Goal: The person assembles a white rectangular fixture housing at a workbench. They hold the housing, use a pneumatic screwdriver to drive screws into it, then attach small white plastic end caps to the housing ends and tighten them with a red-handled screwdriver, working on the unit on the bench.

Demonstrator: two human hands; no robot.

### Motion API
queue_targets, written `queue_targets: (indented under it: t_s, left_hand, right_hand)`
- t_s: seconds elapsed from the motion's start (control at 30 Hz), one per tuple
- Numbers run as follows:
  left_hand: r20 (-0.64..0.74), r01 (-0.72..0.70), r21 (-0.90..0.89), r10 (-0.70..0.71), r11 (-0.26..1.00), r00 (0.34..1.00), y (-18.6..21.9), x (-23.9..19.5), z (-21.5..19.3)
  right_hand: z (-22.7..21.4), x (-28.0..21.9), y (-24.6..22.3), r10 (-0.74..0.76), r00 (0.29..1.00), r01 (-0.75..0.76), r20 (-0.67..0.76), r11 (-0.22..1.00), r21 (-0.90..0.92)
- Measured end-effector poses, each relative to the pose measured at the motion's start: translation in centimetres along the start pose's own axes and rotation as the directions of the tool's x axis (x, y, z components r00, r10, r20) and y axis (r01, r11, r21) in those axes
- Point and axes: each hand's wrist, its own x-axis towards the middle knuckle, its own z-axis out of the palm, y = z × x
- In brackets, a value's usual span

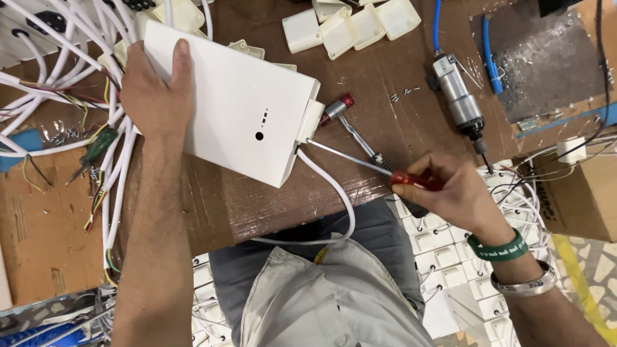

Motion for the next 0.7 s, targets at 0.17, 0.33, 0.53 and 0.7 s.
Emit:
queue_targets:
  t_s: [0.17,0.33,0.53,0.7]
  left_hand:
    - [-0.036,0.062,0.000,-0.062,0.998,0.997,0.3,-0.1,0.0]
    - [-0.032,0.056,0.011,-0.056,0.998,0.998,0.2,-0.1,0.0]
    - [-0.005,0.122,-0.005,-0.122,0.993,0.993,1.2,0.1,-0.7]
    - [-0.035,0.104,0.062,-0.102,0.993,0.994,0.8,-0.1,0.0]
  right_hand:
    - [0.3,0.3,-0.5,0.001,0.999,-0.005,-0.054,0.997,-0.080]
    - [0.3,0.2,-0.1,0.030,0.998,-0.037,-0.051,0.990,-0.138]
    - [-0.2,0.5,-0.6,-0.183,0.974,0.146,-0.131,0.957,-0.251]
    - [-1.2,1.6,-0.9,0.123,0.992,-0.119,0.020,0.983,-0.143]
